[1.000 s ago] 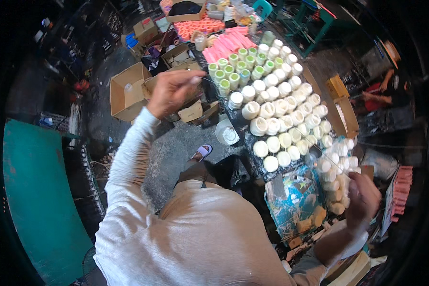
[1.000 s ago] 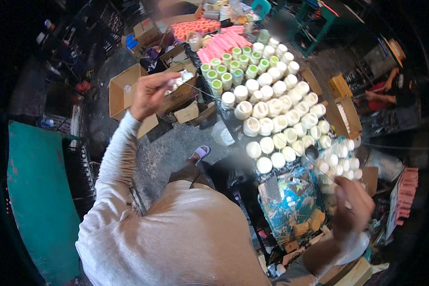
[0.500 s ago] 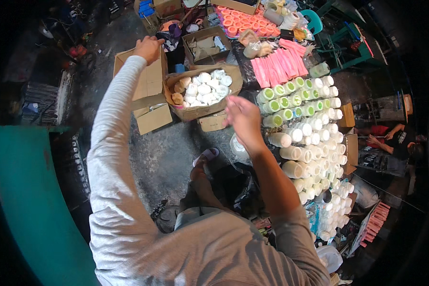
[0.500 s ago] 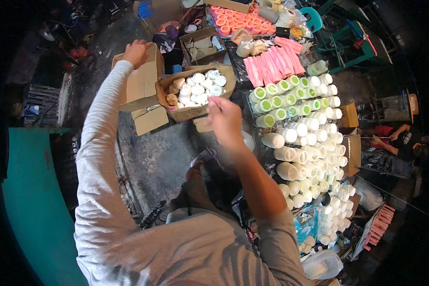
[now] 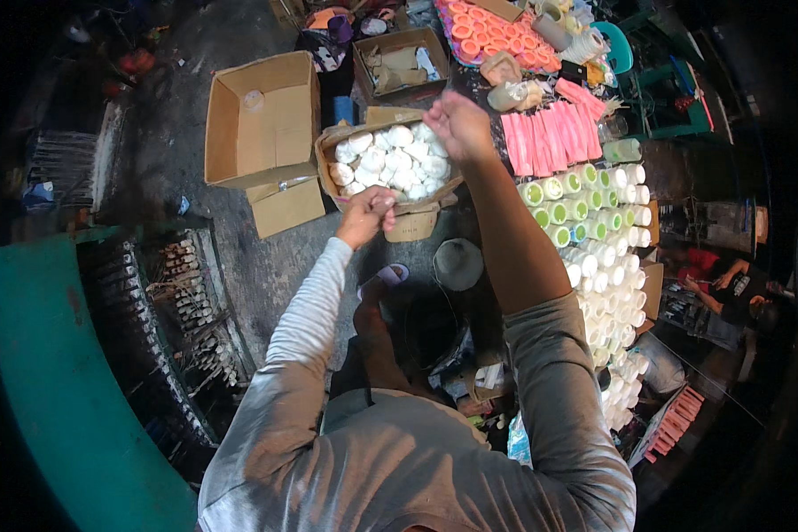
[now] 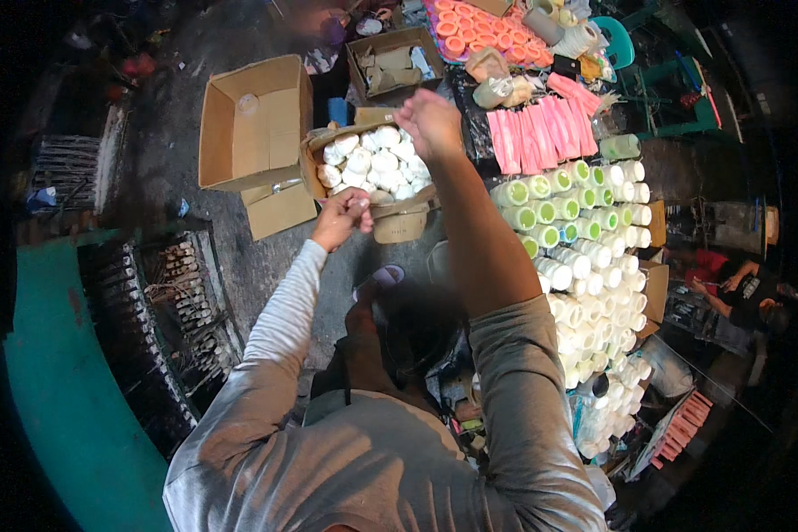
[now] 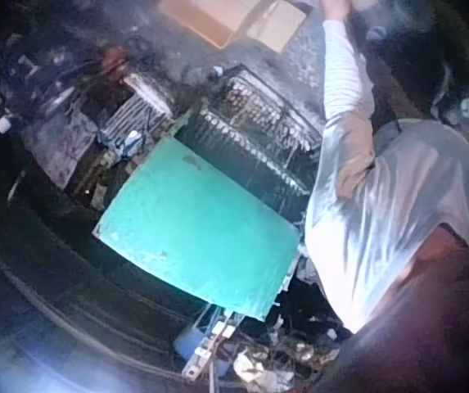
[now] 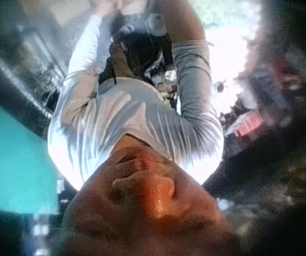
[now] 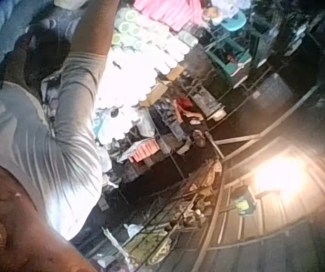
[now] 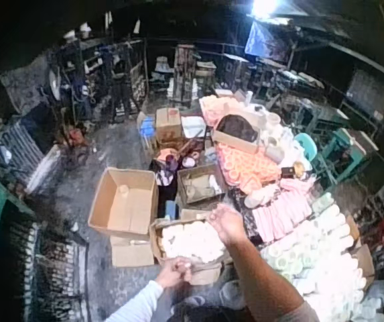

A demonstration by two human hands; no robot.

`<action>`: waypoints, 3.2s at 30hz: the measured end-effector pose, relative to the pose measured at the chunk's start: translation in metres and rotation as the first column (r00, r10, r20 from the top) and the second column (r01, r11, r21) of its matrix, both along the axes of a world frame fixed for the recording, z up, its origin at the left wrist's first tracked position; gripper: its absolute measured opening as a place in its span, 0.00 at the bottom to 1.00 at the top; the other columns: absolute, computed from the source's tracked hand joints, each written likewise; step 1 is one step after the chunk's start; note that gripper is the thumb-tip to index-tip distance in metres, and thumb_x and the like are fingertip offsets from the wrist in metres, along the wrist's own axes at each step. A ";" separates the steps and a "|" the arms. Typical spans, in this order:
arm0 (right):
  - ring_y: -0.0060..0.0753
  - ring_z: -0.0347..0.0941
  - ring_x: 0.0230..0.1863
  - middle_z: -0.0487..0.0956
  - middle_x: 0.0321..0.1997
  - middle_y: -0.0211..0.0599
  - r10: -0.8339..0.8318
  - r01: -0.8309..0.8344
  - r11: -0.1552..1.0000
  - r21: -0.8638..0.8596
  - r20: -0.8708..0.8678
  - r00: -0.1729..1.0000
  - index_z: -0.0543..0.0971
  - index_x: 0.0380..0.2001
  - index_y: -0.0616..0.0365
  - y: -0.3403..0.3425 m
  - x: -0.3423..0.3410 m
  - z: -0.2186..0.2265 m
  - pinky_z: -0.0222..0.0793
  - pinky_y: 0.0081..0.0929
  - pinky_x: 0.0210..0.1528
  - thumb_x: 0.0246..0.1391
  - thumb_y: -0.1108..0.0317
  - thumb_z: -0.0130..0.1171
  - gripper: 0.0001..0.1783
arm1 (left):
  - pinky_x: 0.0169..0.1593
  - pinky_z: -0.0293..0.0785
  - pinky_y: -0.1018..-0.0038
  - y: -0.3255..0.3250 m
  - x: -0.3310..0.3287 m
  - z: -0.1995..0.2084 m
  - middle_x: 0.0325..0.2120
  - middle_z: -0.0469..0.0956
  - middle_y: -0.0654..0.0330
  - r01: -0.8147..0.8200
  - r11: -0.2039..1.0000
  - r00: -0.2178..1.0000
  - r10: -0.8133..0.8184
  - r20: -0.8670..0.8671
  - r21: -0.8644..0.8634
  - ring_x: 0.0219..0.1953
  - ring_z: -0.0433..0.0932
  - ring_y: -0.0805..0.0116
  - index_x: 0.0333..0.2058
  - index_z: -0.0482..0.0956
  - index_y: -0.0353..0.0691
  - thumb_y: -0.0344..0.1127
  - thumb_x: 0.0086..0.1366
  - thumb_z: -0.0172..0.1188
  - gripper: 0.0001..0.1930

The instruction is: The person assembles candles by inserting wicks into cylindrical wax bodies. They pick up a candle, insert a wick, and place the finished item on a nearby tray. The process is repeated for multiple candles.

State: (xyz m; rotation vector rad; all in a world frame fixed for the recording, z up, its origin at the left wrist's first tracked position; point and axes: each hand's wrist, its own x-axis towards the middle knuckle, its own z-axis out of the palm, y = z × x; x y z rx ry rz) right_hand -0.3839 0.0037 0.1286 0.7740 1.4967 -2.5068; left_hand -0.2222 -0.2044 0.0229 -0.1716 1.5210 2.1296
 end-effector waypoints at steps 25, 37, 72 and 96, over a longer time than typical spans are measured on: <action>0.42 0.77 0.26 0.77 0.25 0.44 0.723 -0.345 0.637 0.689 -0.379 0.578 0.79 0.38 0.61 -0.093 0.272 0.072 0.72 0.36 0.33 0.69 0.72 0.54 0.06 | 0.30 0.67 0.77 -0.317 -0.098 0.402 0.19 0.77 0.65 -0.898 -0.092 0.437 -0.298 -0.848 -0.431 0.24 0.74 0.78 0.29 0.81 0.37 0.47 0.76 0.60 0.20; 0.28 0.74 0.28 0.78 0.24 0.31 0.277 -0.295 0.706 0.644 0.133 0.952 0.82 0.36 0.59 -0.053 0.243 -0.127 0.71 0.33 0.34 0.72 0.63 0.52 0.14 | 0.68 0.66 0.51 -0.062 -0.231 0.105 0.63 0.70 0.34 -0.670 0.240 0.640 -0.292 -0.710 -0.703 0.63 0.70 0.34 0.71 0.59 0.34 0.43 0.69 0.64 0.38; 0.58 0.72 0.63 0.75 0.62 0.55 -0.678 -0.307 0.160 0.938 0.330 0.657 0.76 0.61 0.57 0.219 0.791 -0.051 0.68 0.53 0.64 0.54 0.51 0.71 0.36 | 0.75 0.49 0.43 0.030 -0.090 -0.031 0.67 0.68 0.43 -0.587 -0.159 0.515 -0.830 -0.214 -0.794 0.73 0.60 0.43 0.62 0.77 0.39 0.66 0.74 0.50 0.35; 0.59 0.77 0.53 0.81 0.51 0.55 -0.950 -0.119 0.251 0.961 0.268 0.163 0.78 0.54 0.65 0.318 0.980 -0.067 0.74 0.50 0.51 0.56 0.58 0.67 0.27 | 0.61 0.73 0.49 0.559 0.529 0.040 0.60 0.71 0.42 0.145 -0.035 -0.281 -0.960 -0.007 -0.989 0.63 0.71 0.40 0.66 0.62 0.36 0.41 0.64 0.67 0.36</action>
